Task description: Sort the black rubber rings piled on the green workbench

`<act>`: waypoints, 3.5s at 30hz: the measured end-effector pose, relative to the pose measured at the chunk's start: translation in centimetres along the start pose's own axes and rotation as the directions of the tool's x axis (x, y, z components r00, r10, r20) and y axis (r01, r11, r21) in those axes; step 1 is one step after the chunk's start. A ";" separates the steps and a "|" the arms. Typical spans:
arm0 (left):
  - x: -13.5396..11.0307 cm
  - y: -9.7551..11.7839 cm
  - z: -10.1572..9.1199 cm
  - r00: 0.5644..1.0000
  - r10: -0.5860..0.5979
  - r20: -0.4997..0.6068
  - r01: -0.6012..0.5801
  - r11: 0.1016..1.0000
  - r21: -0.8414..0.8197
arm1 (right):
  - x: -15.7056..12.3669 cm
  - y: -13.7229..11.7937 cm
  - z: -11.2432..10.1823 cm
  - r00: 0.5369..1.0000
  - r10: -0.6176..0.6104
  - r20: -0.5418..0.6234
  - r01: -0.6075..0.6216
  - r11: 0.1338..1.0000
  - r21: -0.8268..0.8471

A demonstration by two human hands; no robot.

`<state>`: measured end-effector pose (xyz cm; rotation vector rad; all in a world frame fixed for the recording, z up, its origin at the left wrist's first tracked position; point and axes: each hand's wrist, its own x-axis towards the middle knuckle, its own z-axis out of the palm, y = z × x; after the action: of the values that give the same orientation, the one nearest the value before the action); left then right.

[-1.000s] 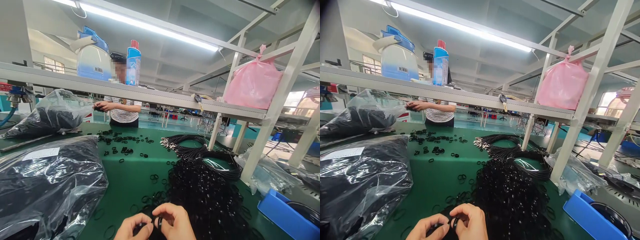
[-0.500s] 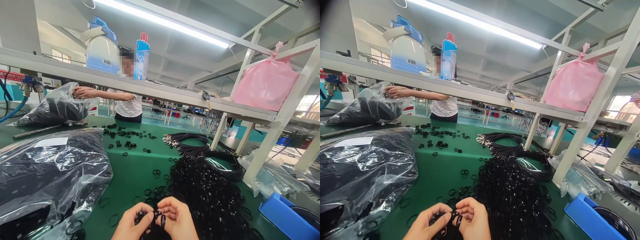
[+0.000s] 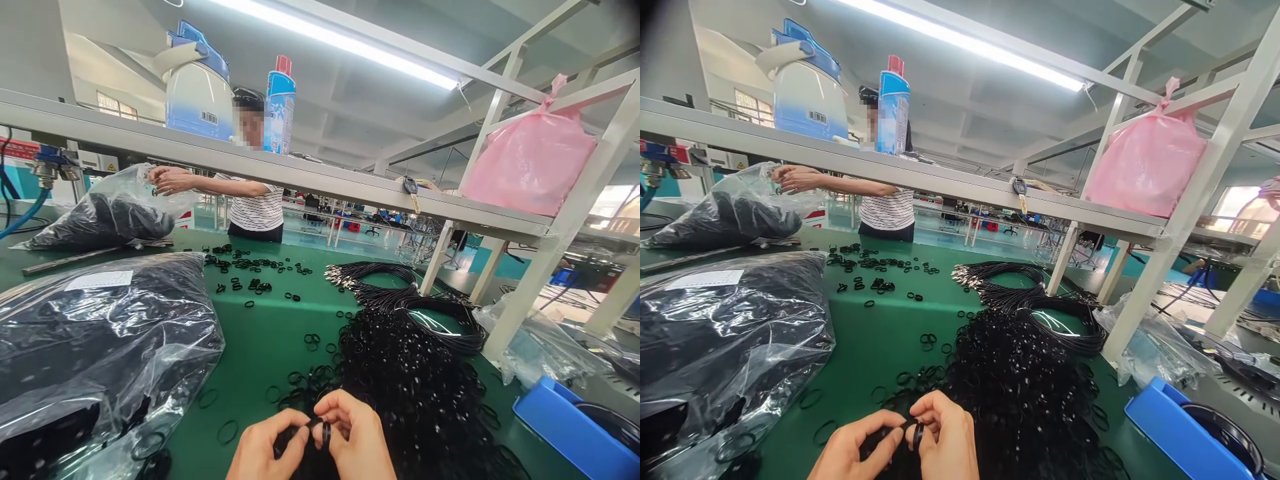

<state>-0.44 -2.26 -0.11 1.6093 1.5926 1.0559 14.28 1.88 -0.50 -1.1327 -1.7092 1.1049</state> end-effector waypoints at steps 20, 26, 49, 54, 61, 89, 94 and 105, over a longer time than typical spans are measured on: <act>-1.0 -0.1 0.4 0.994 0.104 -0.017 -0.105 0.992 -0.070 | -0.6 -0.8 -0.5 0.999 0.000 0.053 0.002 0.999 -0.036; -0.6 0.0 0.1 0.999 0.004 -0.047 -0.011 0.989 -0.145 | -0.6 -1.6 -1.0 0.997 0.002 0.082 -0.002 1.000 -0.001; 0.1 0.8 -0.3 0.873 -0.314 0.373 0.487 0.585 -0.649 | -1.2 -3.2 -1.1 0.954 -0.295 0.058 0.286 0.832 -0.474; 0.2 -0.3 0.4 0.891 -0.194 0.411 0.422 0.684 -0.594 | -1.4 -3.1 0.1 0.987 -0.156 0.049 0.163 0.922 -0.352; 0.7 -0.9 0.0 0.935 -0.257 0.243 0.343 0.827 -0.445 | -0.6 -1.5 -1.1 1.000 0.020 -0.008 -0.020 0.998 -0.060; 0.4 0.6 -0.3 0.932 -0.317 0.177 0.354 0.692 -0.628 | -0.2 -0.8 -2.6 0.925 -0.330 -0.188 0.242 0.894 -0.377; 0.0 1.4 -0.3 0.881 -0.399 0.255 0.460 0.595 -0.659 | -1.2 -2.0 -0.1 0.939 -0.308 0.154 0.344 0.851 -0.398; -0.2 1.3 -0.2 0.888 -0.276 0.369 0.453 0.665 -0.594 | -1.1 -2.5 -0.4 0.987 -0.146 0.069 0.161 0.938 -0.307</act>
<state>0.05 -2.56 1.11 0.8319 1.1034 0.9912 14.35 0.38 1.85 -1.1458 -2.0222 0.7864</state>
